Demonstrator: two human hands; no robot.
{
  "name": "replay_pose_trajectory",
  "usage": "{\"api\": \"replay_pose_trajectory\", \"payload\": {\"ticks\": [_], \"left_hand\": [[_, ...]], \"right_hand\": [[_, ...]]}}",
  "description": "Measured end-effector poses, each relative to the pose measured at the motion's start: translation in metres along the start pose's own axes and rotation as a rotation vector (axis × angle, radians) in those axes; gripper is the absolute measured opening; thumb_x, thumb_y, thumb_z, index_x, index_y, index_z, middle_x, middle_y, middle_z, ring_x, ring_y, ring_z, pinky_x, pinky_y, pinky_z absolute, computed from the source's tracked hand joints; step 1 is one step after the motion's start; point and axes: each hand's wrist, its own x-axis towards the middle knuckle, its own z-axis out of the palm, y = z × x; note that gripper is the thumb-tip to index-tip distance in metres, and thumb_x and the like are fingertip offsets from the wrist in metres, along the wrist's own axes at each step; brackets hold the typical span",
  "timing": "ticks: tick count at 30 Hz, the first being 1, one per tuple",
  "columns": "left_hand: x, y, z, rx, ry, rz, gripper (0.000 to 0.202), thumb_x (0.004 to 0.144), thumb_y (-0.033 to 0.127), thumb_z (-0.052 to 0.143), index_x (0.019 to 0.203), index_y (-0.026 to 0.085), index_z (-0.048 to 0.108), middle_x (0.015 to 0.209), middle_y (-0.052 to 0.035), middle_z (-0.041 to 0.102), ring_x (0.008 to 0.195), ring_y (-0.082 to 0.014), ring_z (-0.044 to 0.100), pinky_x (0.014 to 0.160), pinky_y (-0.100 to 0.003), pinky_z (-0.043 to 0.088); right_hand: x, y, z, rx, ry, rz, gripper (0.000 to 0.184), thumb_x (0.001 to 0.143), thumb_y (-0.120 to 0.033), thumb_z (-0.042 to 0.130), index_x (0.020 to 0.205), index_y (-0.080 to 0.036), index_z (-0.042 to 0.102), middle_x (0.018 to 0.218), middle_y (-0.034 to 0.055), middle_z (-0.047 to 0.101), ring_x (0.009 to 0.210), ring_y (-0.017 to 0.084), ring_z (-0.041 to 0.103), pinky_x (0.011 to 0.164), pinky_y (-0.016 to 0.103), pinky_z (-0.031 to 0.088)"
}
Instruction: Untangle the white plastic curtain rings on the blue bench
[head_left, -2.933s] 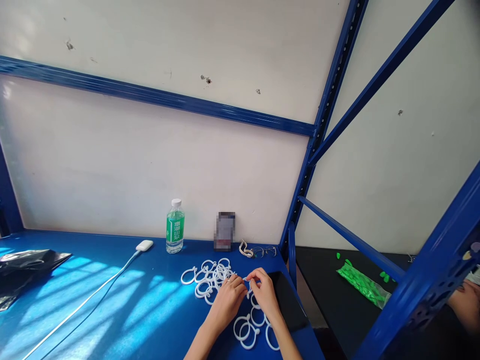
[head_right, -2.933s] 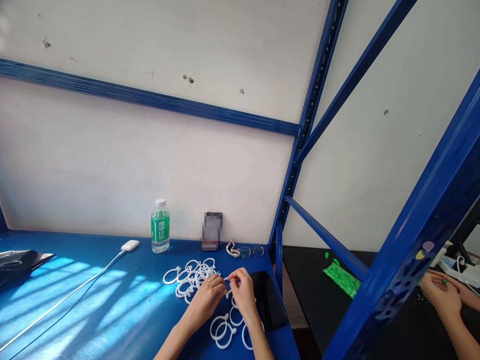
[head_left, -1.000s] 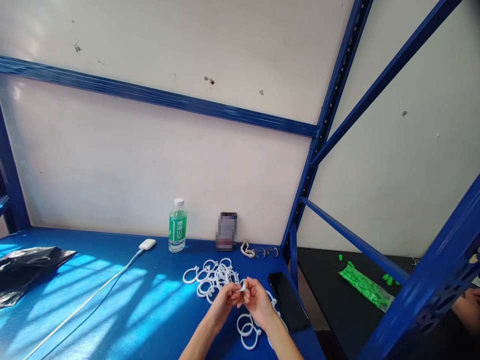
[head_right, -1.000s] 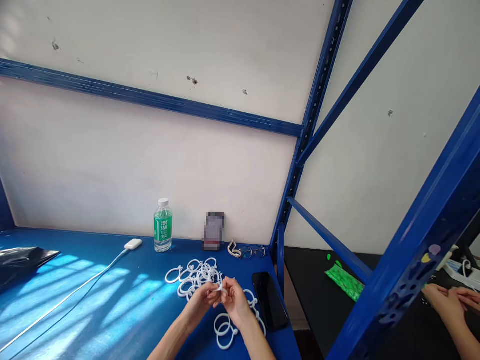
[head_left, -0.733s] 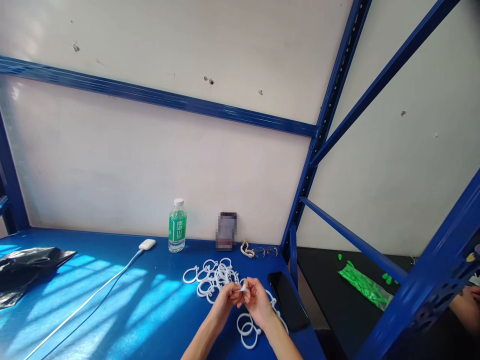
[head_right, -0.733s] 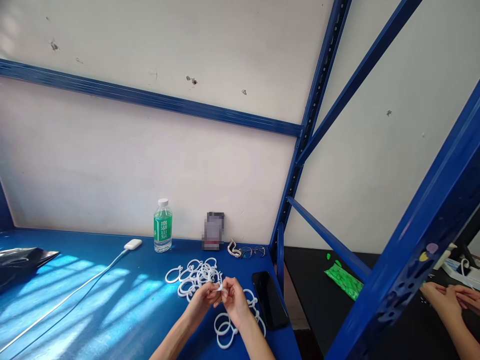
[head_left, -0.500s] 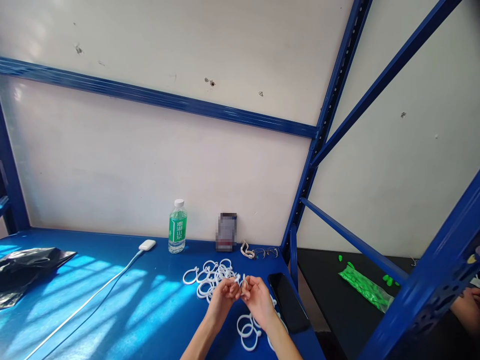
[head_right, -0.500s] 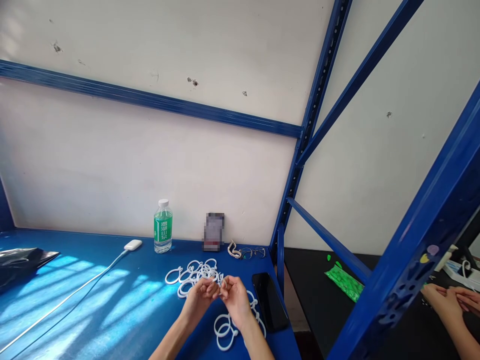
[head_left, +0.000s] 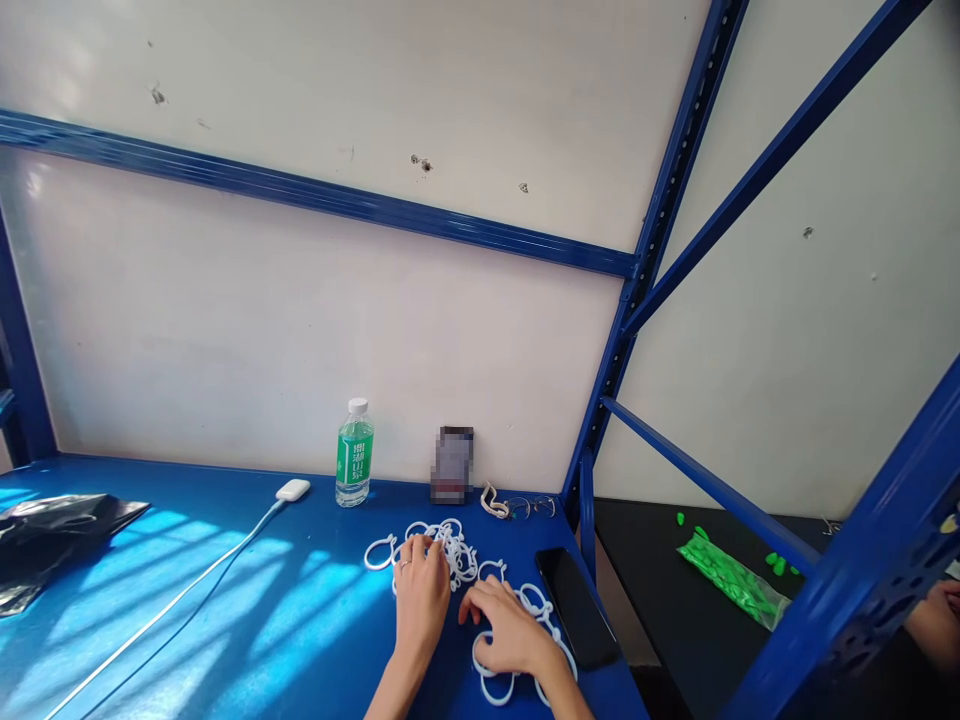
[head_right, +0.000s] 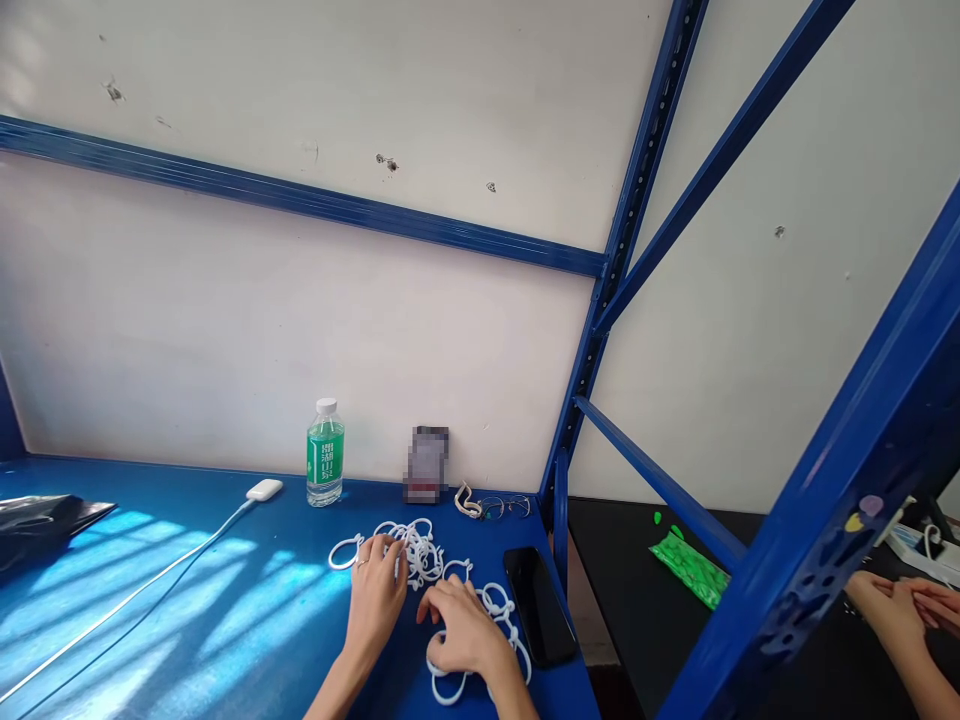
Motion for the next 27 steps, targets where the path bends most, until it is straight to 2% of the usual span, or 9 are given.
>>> {"api": "replay_pose_trajectory", "payload": {"ticks": [4,7,12,16,20,23,25,27], "left_hand": [[0.0,0.001,0.001,0.084,0.025,0.021,0.029,0.087,0.014,0.037,0.103,0.015,0.062,0.101,-0.0131,0.058,0.105,-0.0317,0.048,0.082,-0.044,0.043],[0.0,0.005,-0.002,-0.01,0.008,0.068,0.025,0.087,0.017,0.04,0.102,0.018,0.06,0.102,-0.0115,0.056,0.102,-0.0297,0.05,0.082,-0.043,0.044],[-0.002,0.019,-0.009,-0.229,-0.194,0.263,0.016,0.089,0.021,0.043,0.088,0.021,0.059,0.097,-0.0077,0.055,0.097,-0.0245,0.052,0.082,-0.039,0.045],[-0.005,0.027,-0.011,-0.287,-0.328,0.335,0.015,0.089,0.022,0.046,0.086,0.021,0.06,0.098,-0.0079,0.056,0.097,-0.0239,0.051,0.082,-0.038,0.045],[-0.008,0.027,-0.01,-0.334,-0.396,0.341,0.015,0.089,0.024,0.048,0.087,0.022,0.062,0.101,-0.0089,0.057,0.099,-0.0253,0.05,0.083,-0.04,0.043],[-0.008,0.027,-0.008,-0.413,-0.433,0.324,0.02,0.09,0.029,0.046,0.085,0.022,0.064,0.099,-0.0093,0.058,0.097,-0.0253,0.05,0.083,-0.04,0.042],[-0.007,0.028,-0.007,-0.495,-0.456,0.27,0.026,0.092,0.033,0.043,0.081,0.021,0.064,0.092,-0.0087,0.06,0.092,-0.0241,0.052,0.08,-0.037,0.041],[-0.006,0.028,-0.005,-0.593,-0.466,0.148,0.032,0.092,0.038,0.043,0.076,0.02,0.063,0.081,-0.0073,0.06,0.082,-0.0224,0.054,0.075,-0.033,0.041]], "right_hand": [[0.003,0.008,0.005,0.009,0.08,0.045,0.027,0.062,-0.002,0.045,0.078,-0.021,0.056,0.076,-0.0011,0.053,0.074,0.016,0.052,0.068,0.024,0.039],[0.006,0.012,0.007,0.046,0.173,0.082,0.025,0.066,-0.001,0.044,0.078,-0.021,0.054,0.074,-0.0014,0.053,0.066,0.014,0.051,0.062,0.023,0.038],[0.013,0.022,0.01,0.19,0.409,0.144,0.015,0.073,-0.008,0.047,0.079,-0.02,0.052,0.072,-0.0008,0.053,0.061,0.015,0.051,0.057,0.024,0.04],[0.016,0.032,0.015,0.381,0.5,0.204,0.002,0.077,-0.019,0.052,0.078,-0.02,0.05,0.075,0.0001,0.054,0.053,0.013,0.051,0.05,0.024,0.041],[0.018,0.036,0.015,0.605,0.506,0.231,0.013,0.076,-0.03,0.059,0.077,-0.02,0.05,0.078,-0.0005,0.054,0.048,0.011,0.053,0.046,0.023,0.041],[0.02,0.034,0.011,0.725,0.505,0.272,0.024,0.071,-0.038,0.065,0.074,-0.019,0.052,0.075,-0.0015,0.055,0.044,0.009,0.05,0.042,0.021,0.037],[0.021,0.031,0.008,0.815,0.492,0.281,0.03,0.07,-0.044,0.068,0.074,-0.018,0.055,0.07,-0.0014,0.055,0.046,0.01,0.05,0.042,0.021,0.036],[0.022,0.027,0.005,0.931,0.456,0.254,0.035,0.071,-0.051,0.067,0.075,-0.017,0.059,0.065,-0.001,0.055,0.05,0.011,0.051,0.046,0.022,0.037]]}}
